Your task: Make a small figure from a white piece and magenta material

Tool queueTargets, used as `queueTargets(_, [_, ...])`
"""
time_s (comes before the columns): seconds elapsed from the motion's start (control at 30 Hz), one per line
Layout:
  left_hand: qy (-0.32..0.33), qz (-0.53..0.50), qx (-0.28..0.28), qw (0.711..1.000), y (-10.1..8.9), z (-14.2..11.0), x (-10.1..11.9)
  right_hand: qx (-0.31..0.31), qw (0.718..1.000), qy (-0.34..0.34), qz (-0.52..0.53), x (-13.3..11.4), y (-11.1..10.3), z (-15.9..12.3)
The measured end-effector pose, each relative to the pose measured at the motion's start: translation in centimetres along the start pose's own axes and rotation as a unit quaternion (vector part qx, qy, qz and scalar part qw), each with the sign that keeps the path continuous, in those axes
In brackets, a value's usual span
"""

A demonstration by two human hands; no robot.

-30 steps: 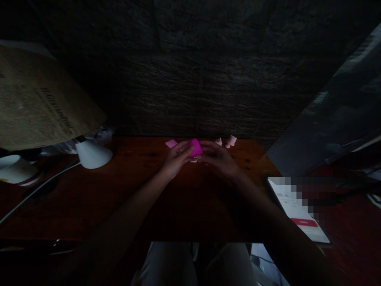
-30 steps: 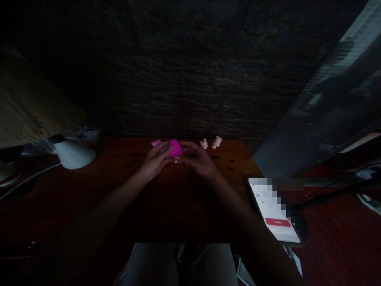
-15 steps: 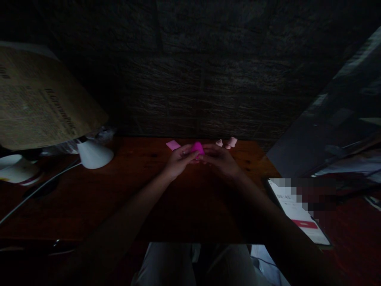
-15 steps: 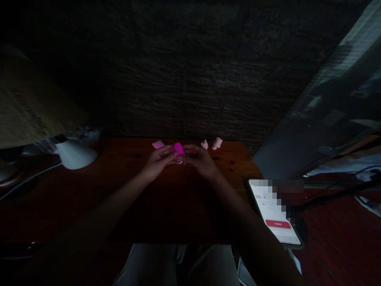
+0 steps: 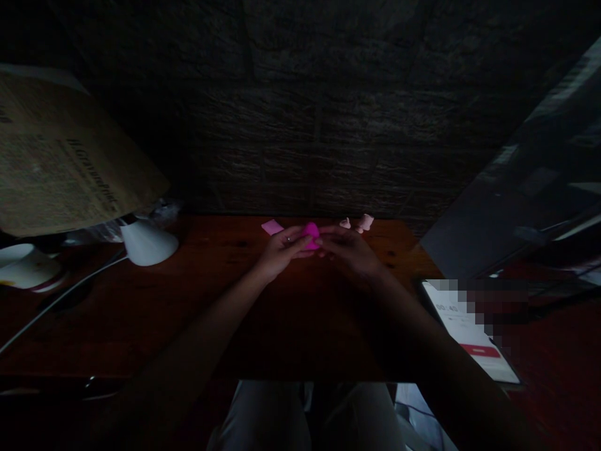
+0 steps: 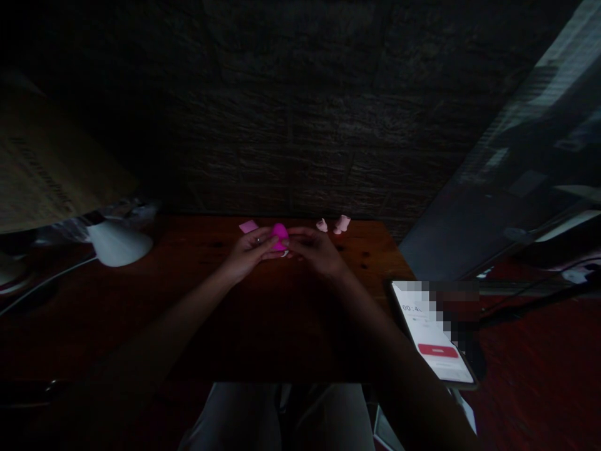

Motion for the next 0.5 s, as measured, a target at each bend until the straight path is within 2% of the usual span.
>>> queueTargets(0.27, [0.009,-0.001,0.011,1.000,0.11,0.05,-0.09,0.019,1.000,-0.002,0.004,-0.14,0.29,0.04])
queueTargets(0.5, [0.027,0.082,0.010,0.996,0.51,-0.31,0.33,0.040,0.999,-0.012,0.015,-0.04,0.05,0.21])
Point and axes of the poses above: each hand's wrist, its own z-axis towards the middle knuckle, its own y-axis out of the palm, x = y × z, the point moved 4 cm from there along z, towards the middle knuckle, and after that the axes turned 7 degrees about -y, right-handed, at the moved point
